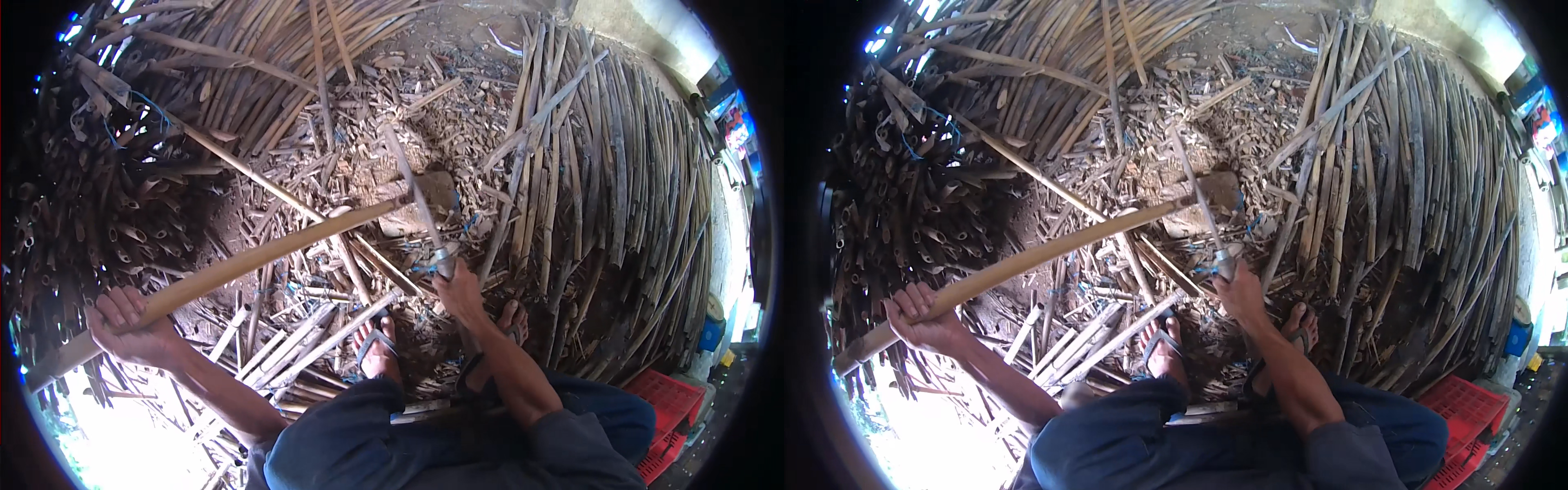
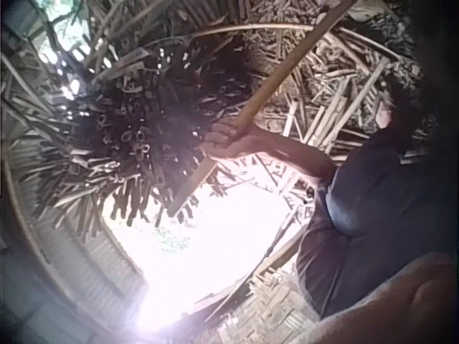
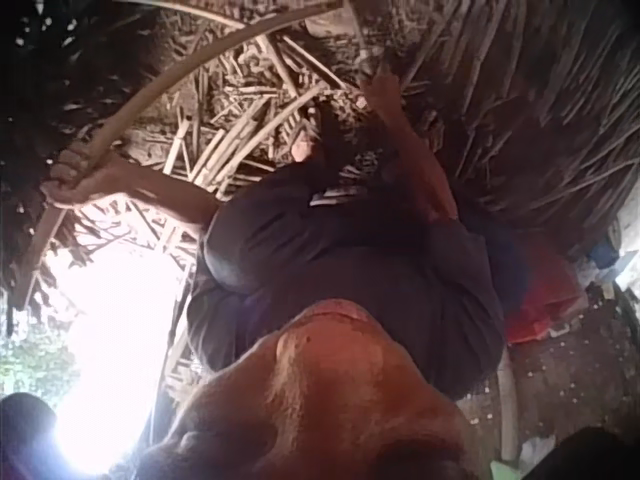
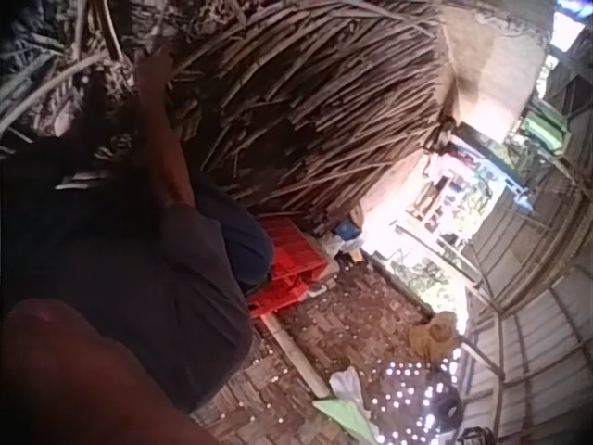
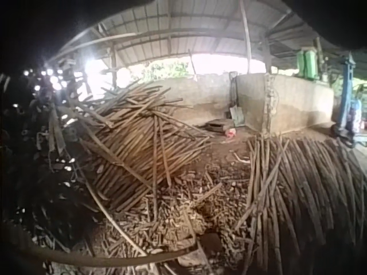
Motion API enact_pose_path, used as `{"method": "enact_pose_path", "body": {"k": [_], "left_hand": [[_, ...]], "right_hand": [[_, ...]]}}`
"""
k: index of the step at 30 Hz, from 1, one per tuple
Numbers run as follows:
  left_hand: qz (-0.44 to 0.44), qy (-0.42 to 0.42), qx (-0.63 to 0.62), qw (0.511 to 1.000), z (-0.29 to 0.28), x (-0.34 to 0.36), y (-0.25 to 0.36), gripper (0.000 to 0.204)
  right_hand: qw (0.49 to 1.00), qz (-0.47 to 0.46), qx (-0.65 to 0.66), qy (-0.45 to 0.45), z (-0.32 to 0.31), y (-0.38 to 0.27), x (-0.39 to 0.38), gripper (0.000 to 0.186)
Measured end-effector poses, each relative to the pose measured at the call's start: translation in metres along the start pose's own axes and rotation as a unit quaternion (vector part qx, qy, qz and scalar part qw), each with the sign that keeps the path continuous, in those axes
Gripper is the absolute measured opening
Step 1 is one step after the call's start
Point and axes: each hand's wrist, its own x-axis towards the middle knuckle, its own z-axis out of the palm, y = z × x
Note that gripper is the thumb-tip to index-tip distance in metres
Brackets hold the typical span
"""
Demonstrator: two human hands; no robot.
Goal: The person selects bamboo sticks from a pile, cuts and trims them using a knife, and tosses the finished sticks onto another pile.
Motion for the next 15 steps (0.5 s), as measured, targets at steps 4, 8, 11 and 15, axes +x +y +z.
{"method": "enact_pose_path", "body": {"k": [4, 8, 11, 15], "left_hand": [[-0.007, 0.023, 0.012, 1.0, -0.002, -0.002, 0.0, 0.038], [-0.011, -0.001, 0.013, 1.0, -0.005, 0.002, -0.001, 0.038], [-0.017, -0.005, 0.006, 1.0, -0.006, 0.003, 0.0, 0.04], [-0.015, -0.028, -0.007, 0.999, -0.003, 0.0, 0.002, 0.042]], "right_hand": [[0.997, -0.036, 0.065, 0.037, -0.036, -0.024, 0.011, 0.043], [0.953, -0.175, 0.204, 0.141, -0.049, -0.056, 0.028, 0.037], [0.948, -0.136, 0.262, 0.12, -0.024, -0.047, 0.025, 0.038], [0.998, -0.051, -0.027, 0.03, 0.005, -0.012, 0.002, 0.04]]}}
